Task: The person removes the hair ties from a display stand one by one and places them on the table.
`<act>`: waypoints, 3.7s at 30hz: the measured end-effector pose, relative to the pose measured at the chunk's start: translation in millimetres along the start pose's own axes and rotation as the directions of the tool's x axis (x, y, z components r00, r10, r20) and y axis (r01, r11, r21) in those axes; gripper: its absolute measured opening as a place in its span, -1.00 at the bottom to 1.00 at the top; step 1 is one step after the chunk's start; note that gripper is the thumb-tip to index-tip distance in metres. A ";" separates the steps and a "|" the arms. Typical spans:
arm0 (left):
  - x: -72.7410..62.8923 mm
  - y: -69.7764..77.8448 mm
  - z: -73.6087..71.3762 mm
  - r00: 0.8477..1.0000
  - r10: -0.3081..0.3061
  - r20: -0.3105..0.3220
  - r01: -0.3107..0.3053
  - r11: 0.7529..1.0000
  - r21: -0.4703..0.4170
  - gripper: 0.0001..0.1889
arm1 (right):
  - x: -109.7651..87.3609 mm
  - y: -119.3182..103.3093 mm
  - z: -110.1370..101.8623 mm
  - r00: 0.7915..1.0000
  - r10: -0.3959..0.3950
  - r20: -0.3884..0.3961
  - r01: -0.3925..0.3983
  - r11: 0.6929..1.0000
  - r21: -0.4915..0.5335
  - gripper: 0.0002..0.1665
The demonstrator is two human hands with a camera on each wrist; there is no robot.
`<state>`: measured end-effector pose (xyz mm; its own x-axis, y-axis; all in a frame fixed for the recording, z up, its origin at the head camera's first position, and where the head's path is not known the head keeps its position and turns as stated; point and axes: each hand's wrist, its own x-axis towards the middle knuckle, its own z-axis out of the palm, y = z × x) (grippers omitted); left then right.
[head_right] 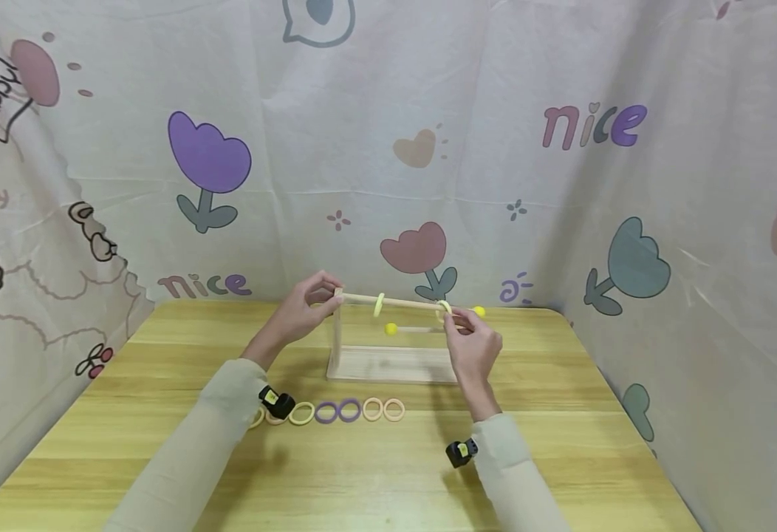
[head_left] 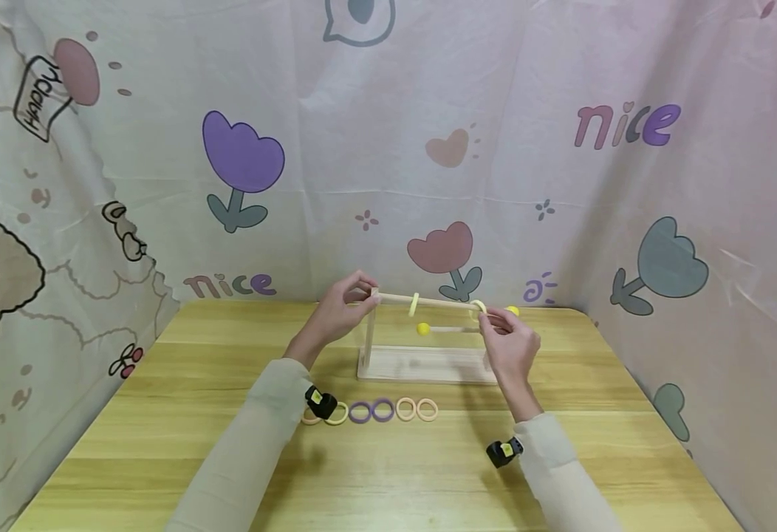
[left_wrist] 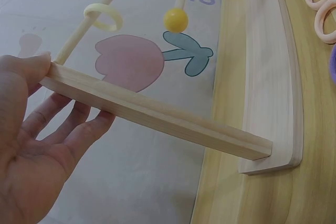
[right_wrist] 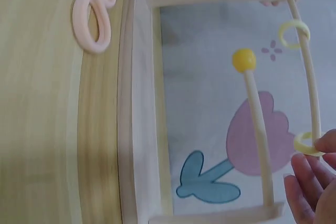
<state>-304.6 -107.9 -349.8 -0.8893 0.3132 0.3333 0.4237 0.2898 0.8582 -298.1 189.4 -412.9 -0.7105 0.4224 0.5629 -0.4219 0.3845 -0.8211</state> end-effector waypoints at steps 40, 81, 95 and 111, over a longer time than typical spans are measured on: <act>1.2 -0.8 -0.1 1.000 -0.005 0.002 0.005 1.000 -0.005 -0.80 | 26.4 22.6 -44.4 0.995 0.066 -0.079 -0.081 0.975 -0.207 -0.79; 11.9 -30.2 -0.5 1.000 -0.002 0.006 0.002 1.000 -0.006 -0.76 | 27.1 -2.7 -78.8 0.845 0.316 0.431 -0.051 0.850 -0.524 -0.78; 12.1 -31.8 -1.0 1.000 0.024 0.003 -0.024 1.000 -0.003 -0.78 | -4.1 12.2 -48.3 0.709 0.323 0.627 0.093 0.838 -0.537 -0.91; 12.2 -30.6 -1.6 1.000 0.020 0.005 -0.020 1.000 0.013 -0.83 | -35.5 32.5 -32.6 0.561 0.281 0.779 0.098 0.911 -0.400 -0.95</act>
<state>-328.7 -114.4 -371.4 -0.8796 0.3238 0.3487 0.4440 0.2952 0.8460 -268.2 213.6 -456.5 -0.9557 -0.2943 0.0108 -0.2291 0.7199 -0.6552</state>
